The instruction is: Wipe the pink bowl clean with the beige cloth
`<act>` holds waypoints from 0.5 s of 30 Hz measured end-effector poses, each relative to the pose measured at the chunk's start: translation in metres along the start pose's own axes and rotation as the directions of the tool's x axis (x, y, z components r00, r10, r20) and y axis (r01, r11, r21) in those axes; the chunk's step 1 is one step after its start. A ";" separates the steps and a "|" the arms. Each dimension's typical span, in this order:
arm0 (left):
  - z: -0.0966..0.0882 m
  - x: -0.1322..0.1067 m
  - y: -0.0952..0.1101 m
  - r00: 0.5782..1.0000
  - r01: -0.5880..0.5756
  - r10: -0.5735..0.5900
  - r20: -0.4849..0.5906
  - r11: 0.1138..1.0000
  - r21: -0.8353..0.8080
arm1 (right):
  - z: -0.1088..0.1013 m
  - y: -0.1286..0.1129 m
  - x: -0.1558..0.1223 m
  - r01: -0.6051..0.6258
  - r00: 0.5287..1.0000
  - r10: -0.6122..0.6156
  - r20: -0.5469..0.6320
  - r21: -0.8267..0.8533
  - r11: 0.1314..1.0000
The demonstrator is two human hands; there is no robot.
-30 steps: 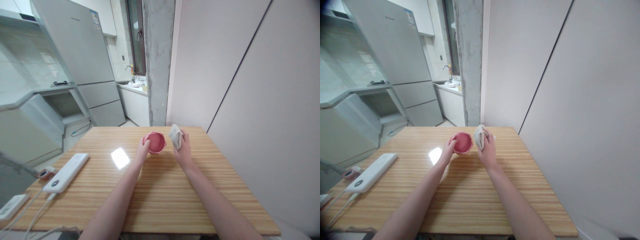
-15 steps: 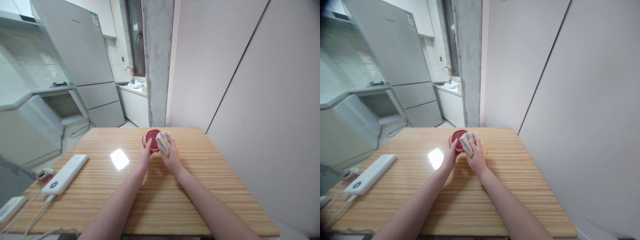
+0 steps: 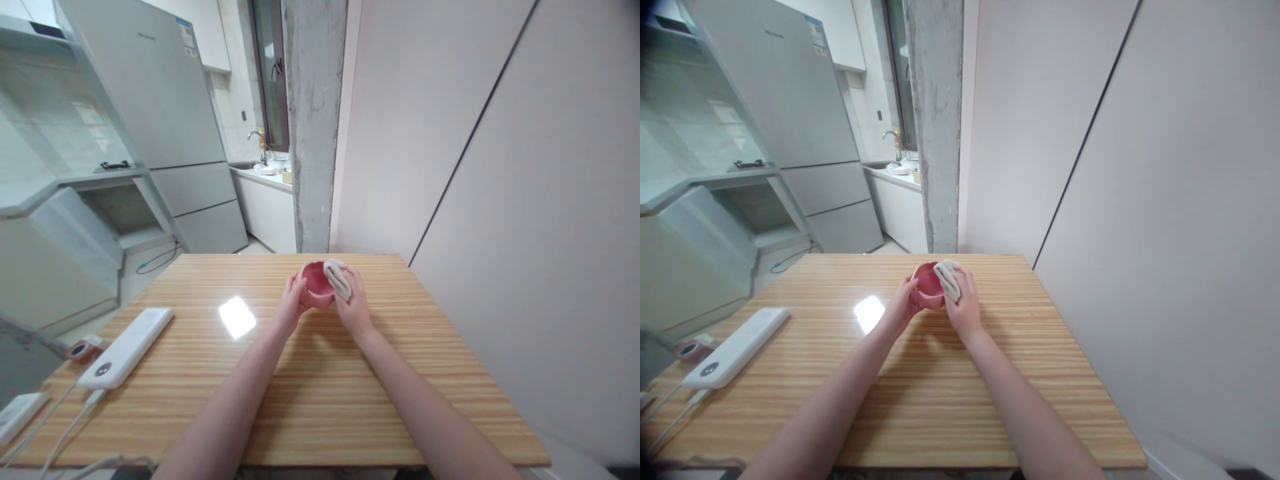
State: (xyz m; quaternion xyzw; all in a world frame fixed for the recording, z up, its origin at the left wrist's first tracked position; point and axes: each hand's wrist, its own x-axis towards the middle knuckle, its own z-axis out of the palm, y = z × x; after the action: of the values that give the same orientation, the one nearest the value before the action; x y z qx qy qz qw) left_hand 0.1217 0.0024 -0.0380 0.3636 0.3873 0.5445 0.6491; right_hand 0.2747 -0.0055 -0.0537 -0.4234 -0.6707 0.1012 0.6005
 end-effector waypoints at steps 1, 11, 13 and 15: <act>0.000 0.000 0.000 1.000 -0.013 0.014 0.024 0.999 -0.032 | 0.001 -0.001 -0.001 -0.015 1.000 0.015 -0.025 0.002 1.000; -0.005 -0.002 -0.005 0.921 0.306 -0.318 0.223 0.948 0.089 | -0.012 0.019 0.007 -0.049 0.999 0.049 -0.010 0.031 0.998; -0.002 -0.001 -0.008 0.959 0.230 -0.231 0.164 0.973 0.028 | -0.007 0.016 0.005 -0.054 0.998 0.054 -0.031 0.016 0.998; 0.001 -0.002 -0.009 0.984 0.131 -0.126 0.123 0.991 -0.033 | -0.002 0.013 0.002 -0.071 0.994 0.072 -0.080 0.017 0.997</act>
State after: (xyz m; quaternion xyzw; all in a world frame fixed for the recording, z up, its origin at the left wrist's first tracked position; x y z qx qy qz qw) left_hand 0.1266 -0.0010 -0.0457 0.3567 0.3590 0.4861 0.7124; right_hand 0.2824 0.0032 -0.0607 -0.4465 -0.6297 0.1101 0.6261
